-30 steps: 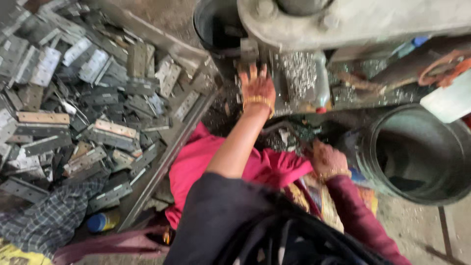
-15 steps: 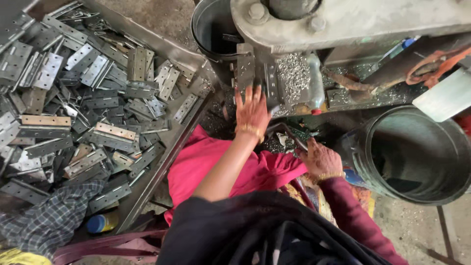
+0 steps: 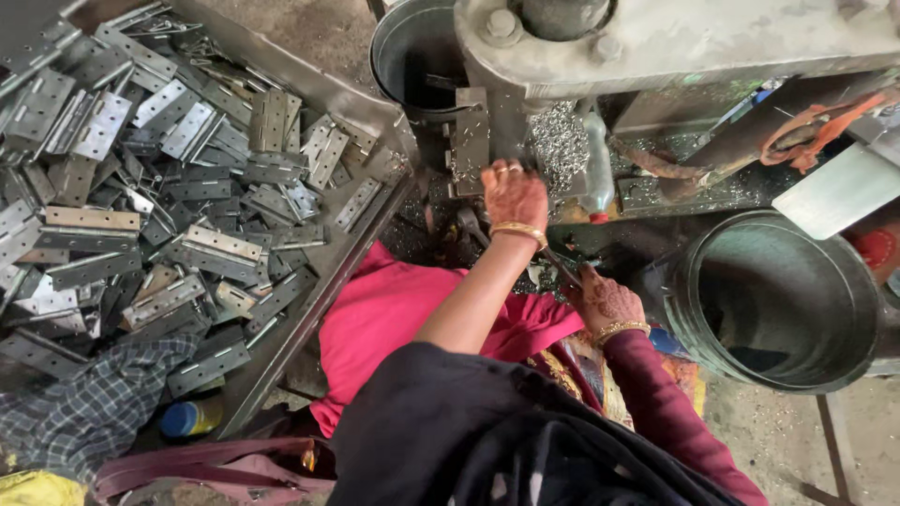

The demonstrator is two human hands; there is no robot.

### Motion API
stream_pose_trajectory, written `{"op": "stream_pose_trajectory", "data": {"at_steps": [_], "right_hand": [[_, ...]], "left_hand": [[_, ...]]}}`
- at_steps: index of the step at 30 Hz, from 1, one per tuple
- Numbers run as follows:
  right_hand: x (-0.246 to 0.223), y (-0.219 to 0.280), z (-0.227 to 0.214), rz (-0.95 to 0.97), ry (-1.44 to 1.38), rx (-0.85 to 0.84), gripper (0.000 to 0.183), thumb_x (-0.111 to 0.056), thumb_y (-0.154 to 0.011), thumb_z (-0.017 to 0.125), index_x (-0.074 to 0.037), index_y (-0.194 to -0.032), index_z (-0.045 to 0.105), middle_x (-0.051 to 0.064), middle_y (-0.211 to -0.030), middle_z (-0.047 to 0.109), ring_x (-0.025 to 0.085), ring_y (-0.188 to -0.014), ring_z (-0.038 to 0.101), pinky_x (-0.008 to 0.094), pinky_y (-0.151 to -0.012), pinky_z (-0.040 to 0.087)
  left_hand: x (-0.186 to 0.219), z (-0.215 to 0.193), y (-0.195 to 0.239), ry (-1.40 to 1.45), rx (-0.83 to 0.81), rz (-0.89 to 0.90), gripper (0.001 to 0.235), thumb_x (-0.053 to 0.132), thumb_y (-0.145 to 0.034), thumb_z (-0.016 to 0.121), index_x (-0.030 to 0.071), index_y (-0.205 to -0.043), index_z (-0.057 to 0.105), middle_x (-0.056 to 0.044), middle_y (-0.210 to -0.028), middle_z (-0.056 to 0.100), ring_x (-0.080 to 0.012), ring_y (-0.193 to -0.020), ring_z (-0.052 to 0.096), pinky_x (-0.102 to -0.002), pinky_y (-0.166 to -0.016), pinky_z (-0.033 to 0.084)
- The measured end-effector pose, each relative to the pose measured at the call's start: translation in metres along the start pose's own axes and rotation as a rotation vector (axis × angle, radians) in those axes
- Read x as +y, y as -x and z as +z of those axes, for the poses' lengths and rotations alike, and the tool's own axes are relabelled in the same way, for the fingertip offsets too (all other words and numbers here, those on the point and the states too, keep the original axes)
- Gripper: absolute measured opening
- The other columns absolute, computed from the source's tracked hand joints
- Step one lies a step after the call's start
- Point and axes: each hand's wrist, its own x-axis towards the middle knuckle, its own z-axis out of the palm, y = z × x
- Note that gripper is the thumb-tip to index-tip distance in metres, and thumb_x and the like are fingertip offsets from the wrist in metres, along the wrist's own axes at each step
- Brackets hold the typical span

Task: The person operates a press machine to process metal hinges. They pick up metal plates one by one from a bin, place them into the machine's workspace, and use a manual lever to cycle the press.

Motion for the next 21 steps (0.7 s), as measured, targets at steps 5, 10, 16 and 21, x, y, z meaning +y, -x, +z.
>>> {"op": "stream_pose_trajectory", "data": {"at_steps": [5,10,16,21], "right_hand": [[0.001,-0.002,0.006,0.049,0.030,-0.066,0.053,-0.040,-0.095,0.058,-0.015,-0.142,0.049,0.021,-0.105,0.074,0.042,-0.096,0.072,0.054,-0.081,0.056],[-0.007,-0.010,-0.014,0.013,0.095,-0.058,0.049,-0.039,-0.094,0.059,-0.013,-0.135,0.053,0.020,-0.103,0.075,0.041,-0.096,0.072,0.053,-0.081,0.056],[0.033,-0.029,0.046,0.021,0.006,-0.024,0.043,-0.044,-0.093,0.064,-0.013,-0.122,0.059,0.020,-0.100,0.074,0.041,-0.095,0.071,0.054,-0.080,0.056],[0.071,-0.040,0.146,0.069,-0.361,-0.052,0.043,-0.048,-0.092,0.068,-0.013,-0.117,0.060,0.022,-0.097,0.074,0.042,-0.093,0.070,0.056,-0.078,0.055]], "left_hand": [[-0.042,0.051,0.021,0.068,0.258,0.002,0.041,0.018,-0.093,0.048,0.007,-0.129,0.065,-0.012,-0.154,0.049,-0.0316,-0.142,0.040,-0.058,-0.110,0.028],[-0.044,0.056,0.013,0.083,0.014,0.069,0.043,0.019,-0.099,0.043,0.011,-0.136,0.062,-0.007,-0.160,0.041,-0.0293,-0.153,0.026,-0.060,-0.122,0.015],[-0.035,0.052,-0.023,-0.023,0.035,-0.002,0.043,0.021,-0.104,0.041,0.008,-0.140,0.061,-0.007,-0.161,0.043,-0.0277,-0.155,0.027,-0.058,-0.124,0.012],[-0.050,0.053,-0.012,0.022,0.124,-0.013,0.047,0.020,-0.098,0.042,0.010,-0.141,0.058,-0.006,-0.158,0.042,-0.0293,-0.150,0.028,-0.060,-0.121,0.014]]}}
